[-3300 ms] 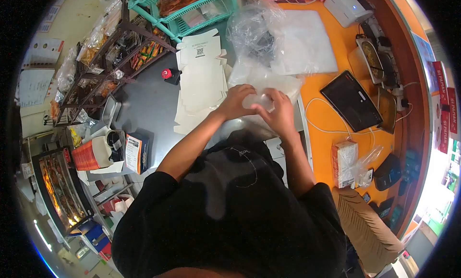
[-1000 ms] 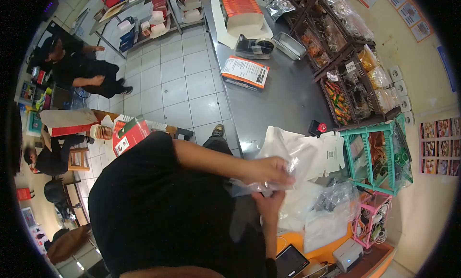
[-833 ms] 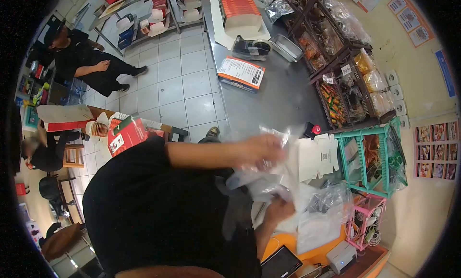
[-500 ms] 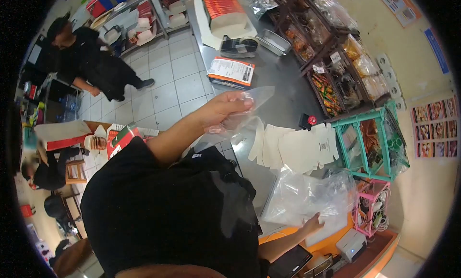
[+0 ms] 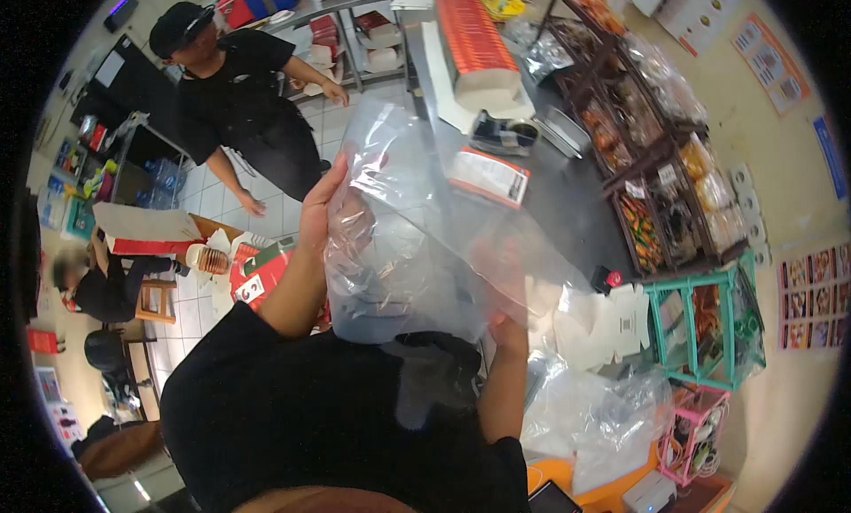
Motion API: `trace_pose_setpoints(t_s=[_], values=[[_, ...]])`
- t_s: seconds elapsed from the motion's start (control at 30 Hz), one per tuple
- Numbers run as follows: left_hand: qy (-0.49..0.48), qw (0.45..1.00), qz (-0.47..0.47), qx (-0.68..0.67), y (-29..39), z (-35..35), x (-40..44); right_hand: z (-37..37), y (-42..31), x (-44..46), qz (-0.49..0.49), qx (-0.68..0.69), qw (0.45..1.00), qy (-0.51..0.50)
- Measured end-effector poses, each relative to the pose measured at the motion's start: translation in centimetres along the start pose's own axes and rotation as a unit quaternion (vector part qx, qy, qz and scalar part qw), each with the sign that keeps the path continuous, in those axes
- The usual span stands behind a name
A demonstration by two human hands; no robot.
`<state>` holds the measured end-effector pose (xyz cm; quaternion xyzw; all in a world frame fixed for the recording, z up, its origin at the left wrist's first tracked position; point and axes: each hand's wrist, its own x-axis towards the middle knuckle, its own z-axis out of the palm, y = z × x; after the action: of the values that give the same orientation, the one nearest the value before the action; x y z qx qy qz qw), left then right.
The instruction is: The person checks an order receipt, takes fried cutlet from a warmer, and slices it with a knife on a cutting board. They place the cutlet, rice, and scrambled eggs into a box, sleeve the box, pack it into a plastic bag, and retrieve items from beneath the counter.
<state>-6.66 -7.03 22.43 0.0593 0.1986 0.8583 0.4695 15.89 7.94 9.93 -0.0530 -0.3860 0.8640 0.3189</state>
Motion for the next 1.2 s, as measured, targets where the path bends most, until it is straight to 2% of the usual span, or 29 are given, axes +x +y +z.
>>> trace_pose_setpoints(t_s=[0.1,0.13,0.23,0.27,0.37,0.4,0.43,0.47,0.5,0.53,0.57,0.6,0.67,0.7,0.73,0.8,0.9,1.0,1.03,1.07,1.17,1.2], values=[[0.089,0.982,0.093,0.137,2.2,-3.8,-1.4,-1.5,0.8,2.0,0.131,-0.117,0.982,0.068],[0.116,0.971,0.118,0.173,2.8,-5.1,-1.8,-1.4,1.2,2.8,0.147,-0.169,0.974,0.02],[0.145,0.959,0.133,0.205,4.2,-10.7,-2.1,0.7,1.2,3.6,0.249,-0.241,0.938,0.018],[0.153,0.959,0.129,0.199,4.6,-12.4,-2.2,0.4,1.8,3.7,0.238,-0.266,0.933,0.044],[0.244,0.915,0.096,0.308,3.6,-16.7,-1.9,-1.9,5.5,2.2,0.197,-0.347,0.908,0.125],[0.194,0.887,0.092,0.409,3.2,-21.1,-2.1,-2.2,7.1,1.8,0.164,-0.378,0.899,0.149],[0.225,0.765,0.194,0.572,2.6,-22.9,-2.4,-1.8,8.3,1.7,0.128,-0.409,0.887,0.171],[0.243,0.601,0.283,0.707,2.1,-24.0,-2.8,-0.2,8.8,1.6,0.119,-0.401,0.888,0.191],[0.244,0.404,0.358,0.806,1.9,-24.8,-2.8,0.3,9.4,1.2,0.119,-0.418,0.879,0.197],[0.224,0.492,0.308,0.783,1.5,-25.0,-3.4,0.4,10.2,0.9,0.113,-0.433,0.871,0.202],[0.17,0.642,0.204,0.719,1.1,-24.0,-4.1,0.2,10.7,0.5,0.107,-0.445,0.864,0.208],[0.108,0.764,0.093,0.629,0.7,-22.9,-4.5,-0.1,11.2,0.1,0.155,-0.493,0.832,0.205],[-0.064,0.867,-0.088,0.485,-0.8,-22.4,-4.1,1.5,12.9,0.3,0.171,-0.5,0.835,0.158],[-0.076,0.839,-0.167,0.512,-1.6,-21.4,-3.7,2.4,14.0,0.4,0.18,-0.504,0.835,0.128],[-0.076,0.807,-0.147,0.567,-1.8,-19.3,-3.8,3.1,15.2,0.3,0.127,-0.564,0.81,0.096],[-0.108,0.71,-0.085,0.691,-3.1,-19.6,-3.4,3.8,17.0,0.1,0.012,-0.669,0.743,0.019],[-0.105,0.813,-0.217,0.53,-3.5,-20.5,-2.9,6.4,16.6,0.2,0.106,-0.7,0.705,0.055],[-0.114,0.84,-0.135,0.513,-4.7,-21.9,-3.2,5.1,17.0,-0.6,0.089,-0.713,0.695,0.02],[-0.124,0.843,-0.101,0.513,-4.5,-21.6,-3.1,5.4,16.8,-0.4,0.101,-0.69,0.716,0.03],[-0.099,0.851,-0.138,0.497,-4.1,-21.0,-3.3,5.9,16.5,-0.3,0.112,-0.667,0.736,0.041],[-0.07,0.872,-0.11,0.473,-3.7,-21.1,-3.2,5.6,15.9,-0.4,0.128,-0.618,0.772,0.075],[-0.069,0.848,-0.062,0.522,-3.5,-21.8,-3.1,5.2,15.7,-0.5,0.13,-0.606,0.78,0.085]])
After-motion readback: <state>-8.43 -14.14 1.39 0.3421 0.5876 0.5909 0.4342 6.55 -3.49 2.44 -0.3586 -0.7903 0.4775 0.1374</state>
